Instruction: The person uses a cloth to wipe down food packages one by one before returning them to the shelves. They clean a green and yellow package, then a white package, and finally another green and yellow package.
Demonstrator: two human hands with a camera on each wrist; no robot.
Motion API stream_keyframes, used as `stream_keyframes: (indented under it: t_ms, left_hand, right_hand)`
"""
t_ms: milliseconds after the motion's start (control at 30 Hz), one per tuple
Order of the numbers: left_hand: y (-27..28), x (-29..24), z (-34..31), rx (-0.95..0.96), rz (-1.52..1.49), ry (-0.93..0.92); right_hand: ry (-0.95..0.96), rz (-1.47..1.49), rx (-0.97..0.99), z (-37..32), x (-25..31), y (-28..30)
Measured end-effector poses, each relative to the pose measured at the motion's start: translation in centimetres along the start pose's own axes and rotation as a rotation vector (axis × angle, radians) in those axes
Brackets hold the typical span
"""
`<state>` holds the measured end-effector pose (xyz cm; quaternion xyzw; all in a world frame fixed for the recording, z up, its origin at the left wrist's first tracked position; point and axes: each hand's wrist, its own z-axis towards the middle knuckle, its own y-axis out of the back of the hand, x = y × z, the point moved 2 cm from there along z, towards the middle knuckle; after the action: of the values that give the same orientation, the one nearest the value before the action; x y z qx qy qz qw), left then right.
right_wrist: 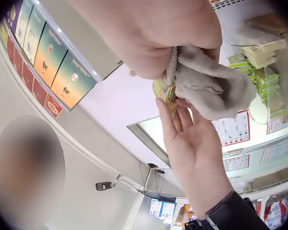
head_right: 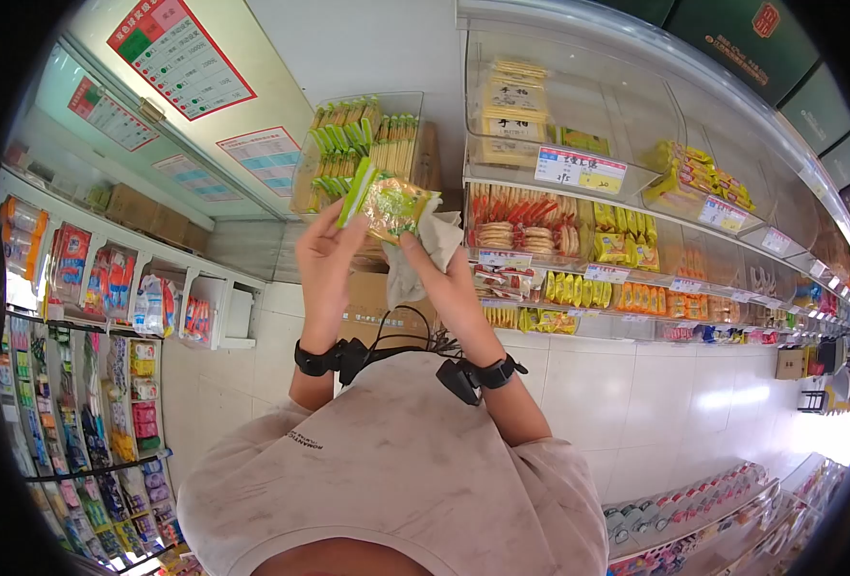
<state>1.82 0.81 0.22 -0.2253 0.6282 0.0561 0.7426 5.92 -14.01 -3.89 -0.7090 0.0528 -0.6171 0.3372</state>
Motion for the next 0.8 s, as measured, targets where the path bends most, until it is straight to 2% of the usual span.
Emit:
stream_keyframes:
  t_ms: [67,267,367,467,533,567,633,700,767,800]
  left_hand:
    - [-0.4,-0.2,-0.2,0.075,-0.013,-0.11]
    - [-0.4,0.3,-0.6,-0.033,-0.072,-0.093]
    - [-0.3,0.0,-0.8,-0.057,-0.082,-0.123]
    - [0.3,-1.7,-0.6,-0.06,0.02,-0.25]
    - [0.4,-2.2,-0.5,0.112,0.091,-0.186]
    - [0.4,-2.1,-0.8,0.201,0.129,-0.144]
    - [-1.6,-1.3,-1.5,0.186,0.019,-0.148]
    - [-2.4,-0.8,-1.5,0.157,-0.012,-0.158]
    - [-2.0,-0.2,-0.9,0.098,0.042,-0.175]
    - [-1.7,0.0,-0.7,0.132,0.091,-0.165]
  right_hand:
    - [0.001,-0.036,0.017,0.1,0.3,-0.3]
    - [0.013,-0.126,0.038,-0.7,1.3,-0.5]
    - [0.197,-0.31,-0.168,-1.2,2.3,0.0]
    - [0.425,-0.516,-0.418,-1.7,3.9,2.1]
    - [0.601,-0.793,-0.314,-1.6,5.2,2.0]
    - [0.508,-0.787,-0.241,-1.9,5.1,1.6]
    - [0.315,-0.786,-0.104,-2.5,4.9,0.7]
    - [0.106,-0.47,-0.064,-2.3,2.7,0.3]
    - [0.057,-0.359,-0.044,-2.0,1.7,0.8]
    - [0.105,-0.408,-0.05,-2.1,2.0,1.0]
